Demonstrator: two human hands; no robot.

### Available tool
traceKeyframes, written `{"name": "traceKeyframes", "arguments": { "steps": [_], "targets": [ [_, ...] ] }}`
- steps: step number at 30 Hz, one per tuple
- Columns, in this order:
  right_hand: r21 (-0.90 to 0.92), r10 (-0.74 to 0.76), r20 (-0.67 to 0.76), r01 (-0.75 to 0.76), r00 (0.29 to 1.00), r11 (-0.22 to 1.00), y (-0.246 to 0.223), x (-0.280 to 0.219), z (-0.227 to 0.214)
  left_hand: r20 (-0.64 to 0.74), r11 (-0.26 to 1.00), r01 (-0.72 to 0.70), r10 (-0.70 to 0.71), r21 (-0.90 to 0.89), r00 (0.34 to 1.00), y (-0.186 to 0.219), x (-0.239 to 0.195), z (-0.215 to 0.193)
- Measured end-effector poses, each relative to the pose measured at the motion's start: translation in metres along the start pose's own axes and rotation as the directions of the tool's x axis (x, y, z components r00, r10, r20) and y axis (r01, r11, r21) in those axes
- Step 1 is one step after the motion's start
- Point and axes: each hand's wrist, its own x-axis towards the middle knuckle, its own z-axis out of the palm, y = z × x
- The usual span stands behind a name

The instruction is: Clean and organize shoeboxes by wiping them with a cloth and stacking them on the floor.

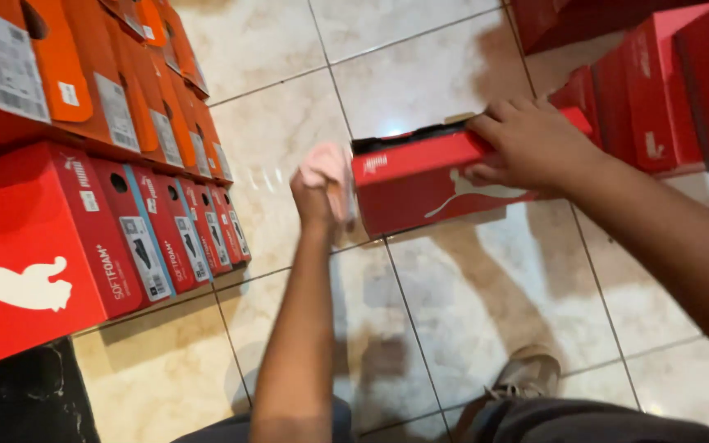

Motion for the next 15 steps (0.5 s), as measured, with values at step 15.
{"name": "traceKeyframes", "arguments": {
  "steps": [15],
  "targets": [
    [0.251, -0.265, -0.192, 0.308, 0.945, 0.918, -0.045, -0.178, 0.053, 0.979, 0.732, -0.654, -0.192, 0.192, 0.072, 0.003, -0.106, 0.033]
  ]
}}
